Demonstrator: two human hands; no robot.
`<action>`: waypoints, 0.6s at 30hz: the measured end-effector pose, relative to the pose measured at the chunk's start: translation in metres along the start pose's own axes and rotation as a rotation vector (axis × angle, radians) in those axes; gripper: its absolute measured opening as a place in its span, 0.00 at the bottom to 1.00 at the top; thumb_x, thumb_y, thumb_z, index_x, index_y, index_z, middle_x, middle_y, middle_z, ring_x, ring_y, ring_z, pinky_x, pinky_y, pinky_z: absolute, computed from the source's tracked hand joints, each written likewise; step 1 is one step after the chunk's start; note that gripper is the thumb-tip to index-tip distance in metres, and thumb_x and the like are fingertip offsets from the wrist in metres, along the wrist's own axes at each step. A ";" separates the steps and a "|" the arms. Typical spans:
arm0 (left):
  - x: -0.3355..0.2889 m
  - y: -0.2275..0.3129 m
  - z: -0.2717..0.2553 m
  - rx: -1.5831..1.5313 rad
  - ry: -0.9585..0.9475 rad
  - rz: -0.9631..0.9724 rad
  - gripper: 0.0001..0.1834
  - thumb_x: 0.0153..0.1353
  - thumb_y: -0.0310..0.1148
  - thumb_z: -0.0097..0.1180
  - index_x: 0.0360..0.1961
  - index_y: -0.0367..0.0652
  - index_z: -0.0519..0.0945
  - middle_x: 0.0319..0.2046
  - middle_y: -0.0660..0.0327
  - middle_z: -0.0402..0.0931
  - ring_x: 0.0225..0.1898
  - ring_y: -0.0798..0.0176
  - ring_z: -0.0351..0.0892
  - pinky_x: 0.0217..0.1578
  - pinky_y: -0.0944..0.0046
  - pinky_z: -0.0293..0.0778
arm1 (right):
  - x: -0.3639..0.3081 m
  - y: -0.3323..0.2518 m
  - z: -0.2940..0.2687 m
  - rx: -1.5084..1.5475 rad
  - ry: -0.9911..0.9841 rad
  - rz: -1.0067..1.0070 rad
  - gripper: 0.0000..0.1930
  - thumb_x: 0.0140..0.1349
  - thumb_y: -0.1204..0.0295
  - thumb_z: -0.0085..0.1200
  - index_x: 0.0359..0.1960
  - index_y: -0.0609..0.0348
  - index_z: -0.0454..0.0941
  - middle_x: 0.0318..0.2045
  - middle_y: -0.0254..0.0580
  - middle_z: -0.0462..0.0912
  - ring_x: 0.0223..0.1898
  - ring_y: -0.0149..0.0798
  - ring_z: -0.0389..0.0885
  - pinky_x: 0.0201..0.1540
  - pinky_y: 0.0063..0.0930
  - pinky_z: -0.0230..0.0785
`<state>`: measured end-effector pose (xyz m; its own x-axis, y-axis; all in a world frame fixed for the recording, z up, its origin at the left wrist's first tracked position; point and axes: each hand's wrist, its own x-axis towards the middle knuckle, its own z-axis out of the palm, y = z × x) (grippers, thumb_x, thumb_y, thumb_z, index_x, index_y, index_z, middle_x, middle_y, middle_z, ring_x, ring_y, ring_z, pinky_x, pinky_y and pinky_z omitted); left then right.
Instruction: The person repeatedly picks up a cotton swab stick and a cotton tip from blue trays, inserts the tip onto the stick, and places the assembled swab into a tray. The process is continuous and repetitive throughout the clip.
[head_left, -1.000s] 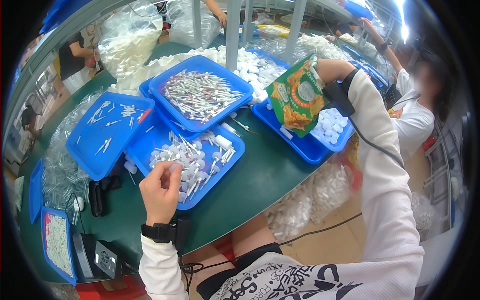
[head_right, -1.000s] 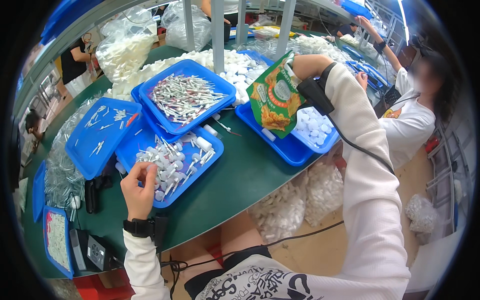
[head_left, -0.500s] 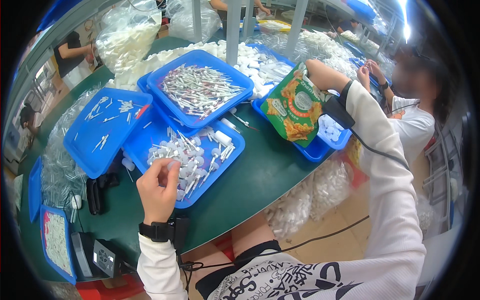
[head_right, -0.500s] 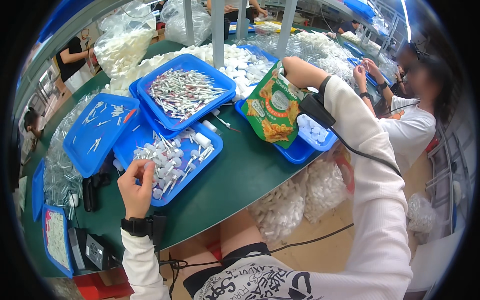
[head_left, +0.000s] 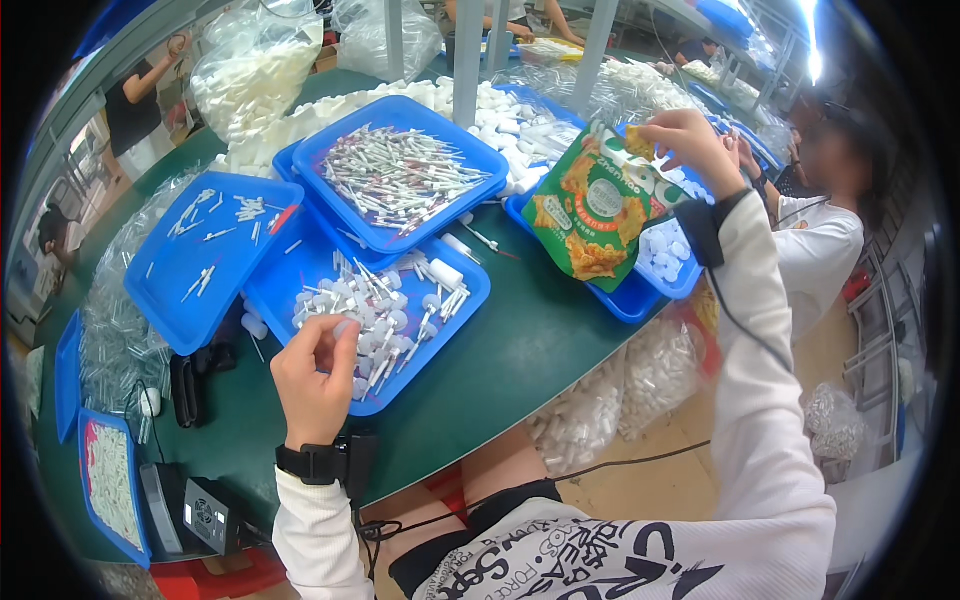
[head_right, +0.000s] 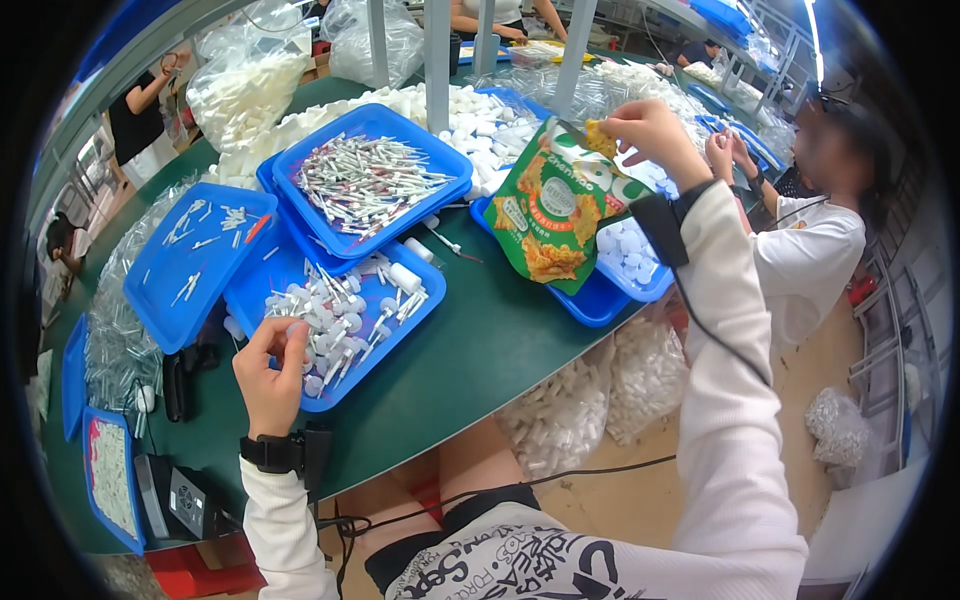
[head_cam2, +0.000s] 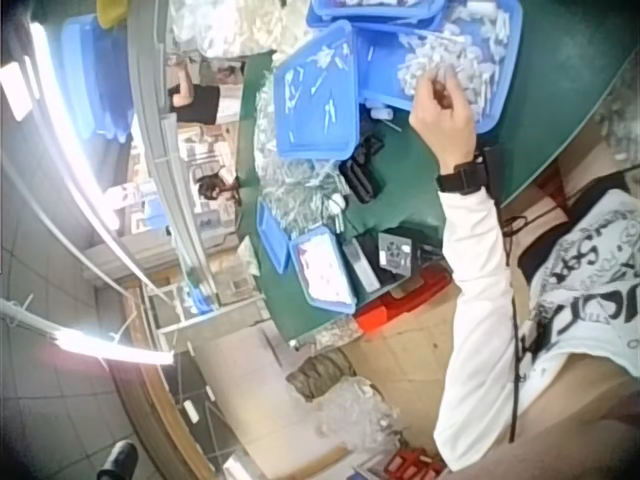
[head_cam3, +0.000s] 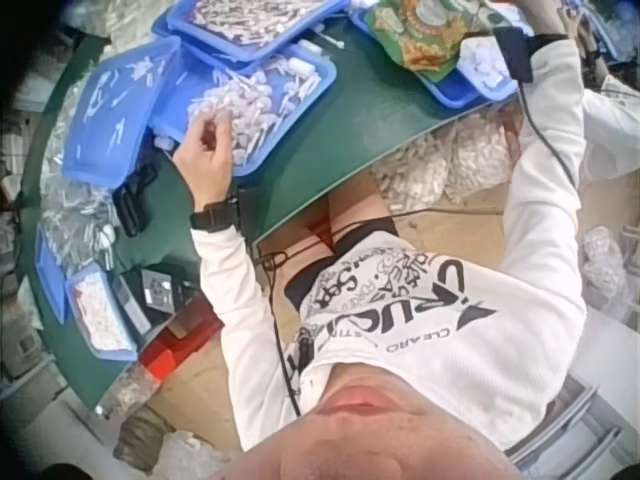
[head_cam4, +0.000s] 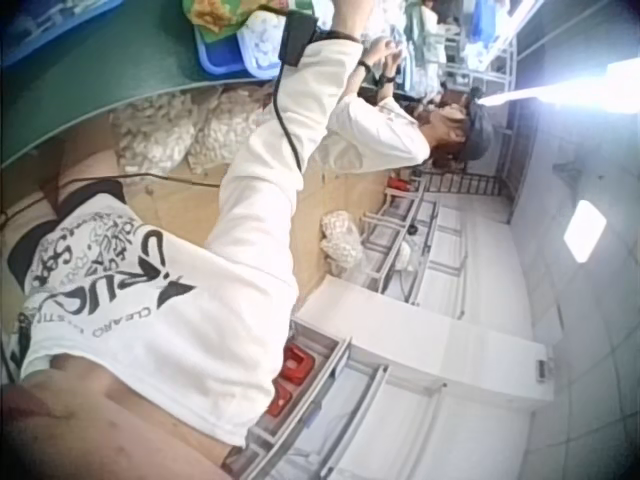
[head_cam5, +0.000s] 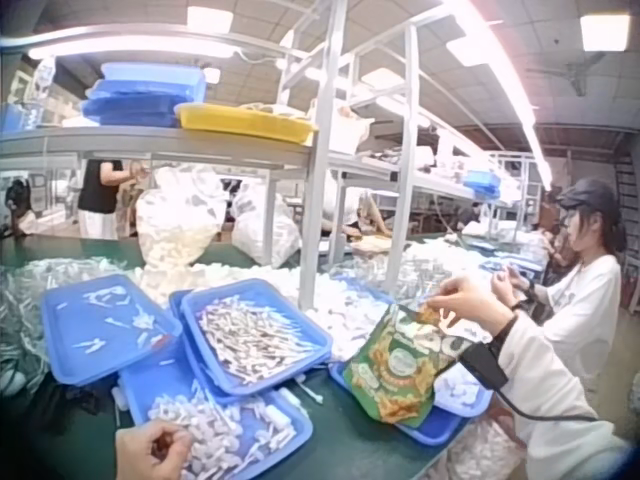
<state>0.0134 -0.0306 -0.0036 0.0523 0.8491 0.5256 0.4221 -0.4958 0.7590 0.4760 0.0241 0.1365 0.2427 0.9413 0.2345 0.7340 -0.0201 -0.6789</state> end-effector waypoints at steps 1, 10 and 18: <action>-0.001 0.000 0.000 0.007 0.001 0.000 0.04 0.58 0.27 0.61 0.31 0.38 0.80 0.15 0.66 0.70 0.17 0.74 0.66 0.19 0.72 0.60 | -0.008 0.004 0.003 0.071 0.100 0.005 0.14 0.56 0.65 0.61 0.35 0.66 0.83 0.27 0.38 0.83 0.27 0.28 0.81 0.25 0.22 0.78; 0.001 -0.002 0.000 0.038 0.019 0.044 0.04 0.58 0.27 0.61 0.31 0.38 0.80 0.15 0.66 0.71 0.17 0.75 0.65 0.19 0.73 0.59 | -0.085 0.004 0.047 0.993 0.770 -0.156 0.15 0.63 0.67 0.58 0.48 0.63 0.79 0.32 0.32 0.78 0.32 0.23 0.73 0.35 0.20 0.69; 0.001 0.000 0.002 0.038 0.021 0.031 0.04 0.58 0.27 0.61 0.31 0.38 0.80 0.16 0.66 0.71 0.17 0.75 0.65 0.20 0.73 0.59 | -0.203 -0.087 0.127 1.162 0.871 -0.308 0.08 0.69 0.70 0.49 0.45 0.60 0.73 0.29 0.33 0.72 0.30 0.26 0.70 0.31 0.24 0.64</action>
<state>0.0151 -0.0295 -0.0034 0.0470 0.8290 0.5573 0.4550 -0.5145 0.7269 0.2827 -0.1228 0.0598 0.7781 0.3572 0.5167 0.0219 0.8066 -0.5906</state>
